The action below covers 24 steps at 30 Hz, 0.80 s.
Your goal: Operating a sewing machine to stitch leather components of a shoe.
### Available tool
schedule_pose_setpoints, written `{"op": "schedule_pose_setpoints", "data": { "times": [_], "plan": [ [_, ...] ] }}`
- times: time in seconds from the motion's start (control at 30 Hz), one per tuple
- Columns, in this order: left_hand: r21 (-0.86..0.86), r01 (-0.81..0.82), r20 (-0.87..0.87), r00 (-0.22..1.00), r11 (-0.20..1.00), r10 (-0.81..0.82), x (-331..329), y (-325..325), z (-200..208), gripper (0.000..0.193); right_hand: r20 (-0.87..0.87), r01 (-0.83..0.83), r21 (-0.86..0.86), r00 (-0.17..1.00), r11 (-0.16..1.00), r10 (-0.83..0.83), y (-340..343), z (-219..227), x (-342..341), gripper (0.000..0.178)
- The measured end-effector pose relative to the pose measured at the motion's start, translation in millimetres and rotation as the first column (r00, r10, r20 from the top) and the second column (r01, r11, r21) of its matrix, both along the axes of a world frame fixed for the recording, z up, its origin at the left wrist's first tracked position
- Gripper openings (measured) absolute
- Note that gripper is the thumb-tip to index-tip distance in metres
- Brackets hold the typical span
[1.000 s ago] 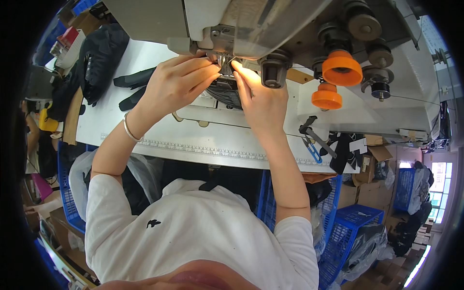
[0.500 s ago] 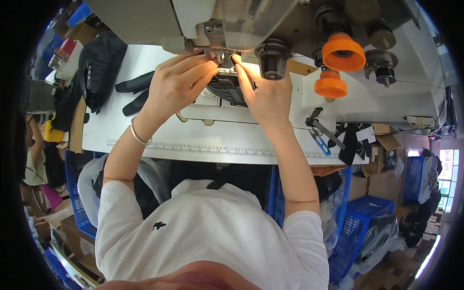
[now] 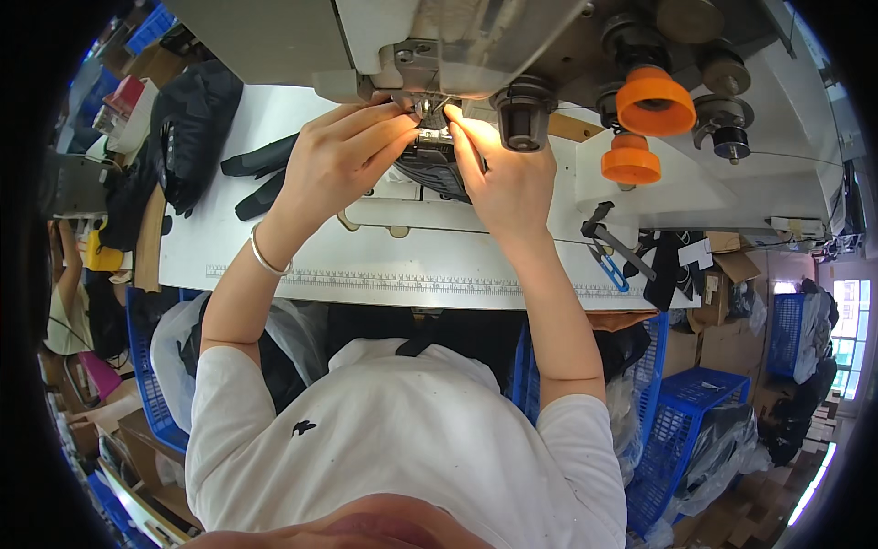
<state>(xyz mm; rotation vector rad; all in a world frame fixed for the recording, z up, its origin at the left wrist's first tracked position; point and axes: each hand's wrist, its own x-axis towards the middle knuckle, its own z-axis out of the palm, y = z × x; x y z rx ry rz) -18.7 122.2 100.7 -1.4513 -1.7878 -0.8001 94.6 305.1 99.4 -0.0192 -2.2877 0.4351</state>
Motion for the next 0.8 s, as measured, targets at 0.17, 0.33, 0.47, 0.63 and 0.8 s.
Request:
{"op": "schedule_pose_setpoints", "data": {
  "times": [0.17, 0.33, 0.47, 0.63, 0.8],
  "plan": [
    [-0.009, -0.004, 0.011, 1.000, 1.000, 0.004, 0.7, -0.9, 0.8, 0.015, -0.012, 0.001, 0.011, 1.000, 1.000, -0.001, 0.3, -0.8, 0.0, 0.023],
    [0.003, -0.016, 0.057, 0.998, 1.000, 0.016, 3.8, 1.2, 2.6, 0.015, -0.009, -0.002, 0.011, 1.000, 1.000, 0.002, 0.7, 0.6, -1.0, 0.023],
    [-0.031, -0.032, 0.092, 0.995, 0.999, 0.035, 5.2, 0.6, 6.8, 0.016, 0.002, -0.001, -0.006, 1.000, 1.000, 0.001, -1.3, 1.8, -1.5, 0.021],
    [0.034, 0.033, 0.278, 0.960, 0.999, -0.041, -2.0, -8.3, 4.2, 0.012, -0.165, 0.033, 0.060, 0.986, 0.998, -0.022, -7.4, -13.3, 7.3, 0.028],
    [-0.139, 0.140, 0.616, 0.787, 0.980, -0.025, -51.2, -26.1, 7.7, 0.038, -0.166, -0.115, -0.006, 0.980, 0.993, 0.112, -41.0, -18.9, 10.6, 0.037]
  ]
}}
